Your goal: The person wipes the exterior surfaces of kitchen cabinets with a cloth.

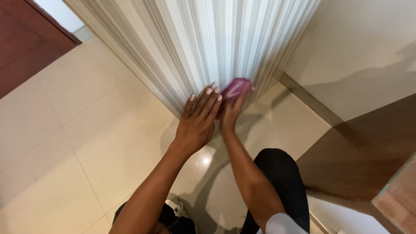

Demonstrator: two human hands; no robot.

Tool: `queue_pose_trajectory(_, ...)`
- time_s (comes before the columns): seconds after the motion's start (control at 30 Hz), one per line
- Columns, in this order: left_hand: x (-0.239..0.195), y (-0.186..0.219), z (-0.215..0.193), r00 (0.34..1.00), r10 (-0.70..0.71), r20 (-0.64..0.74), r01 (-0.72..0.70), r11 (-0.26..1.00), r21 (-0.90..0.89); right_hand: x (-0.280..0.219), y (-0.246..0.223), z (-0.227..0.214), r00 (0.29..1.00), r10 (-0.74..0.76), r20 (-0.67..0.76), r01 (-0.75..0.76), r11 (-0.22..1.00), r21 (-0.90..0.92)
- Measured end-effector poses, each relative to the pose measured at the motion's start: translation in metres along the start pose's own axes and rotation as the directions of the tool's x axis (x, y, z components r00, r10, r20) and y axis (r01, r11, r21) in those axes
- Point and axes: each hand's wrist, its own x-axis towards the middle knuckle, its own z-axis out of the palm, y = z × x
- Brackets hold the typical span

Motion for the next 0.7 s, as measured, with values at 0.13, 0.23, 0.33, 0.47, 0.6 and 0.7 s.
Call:
queue_pose_trajectory(0.13, 0.001, -0.001, 0.019, 0.993, 0.0, -0.119, -0.027, 0.974, -0.225, 0.017, 0.047, -0.014, 0.717, -0.591, 0.37, 0.695, 0.641, -0.325)
queue_pose_trajectory(0.23, 0.001, -0.003, 0.014, 0.995, 0.009, -0.101, -0.034, 0.969, -0.246, 0.06, 0.083, -0.027, 0.459, -0.758, 0.464, 0.868, 0.272, -0.414)
queue_pose_trajectory(0.33, -0.002, -0.003, 0.02, 1.0, 0.003, -0.022, -0.005, 0.998, -0.068, 0.084, 0.102, -0.041, 0.74, -0.581, 0.339, 0.673, 0.642, -0.367)
queue_pose_trajectory(0.47, -0.002, -0.001, 0.026, 0.999, 0.027, -0.028, -0.027, 1.0, -0.007, 0.088, 0.097, -0.052, 0.968, -0.228, 0.104, 0.242, 0.96, -0.143)
queue_pose_trajectory(0.6, -0.005, -0.01, 0.011, 0.997, 0.04, 0.068, -0.035, 0.997, -0.067, 0.062, 0.089, -0.042, 0.921, 0.358, 0.155, -0.374, 0.923, 0.091)
queue_pose_trajectory(0.7, -0.006, -0.013, 0.013, 0.997, 0.072, 0.017, -0.069, 0.989, -0.132, 0.038, 0.105, -0.034, 0.983, -0.053, 0.178, 0.086, 0.979, -0.184)
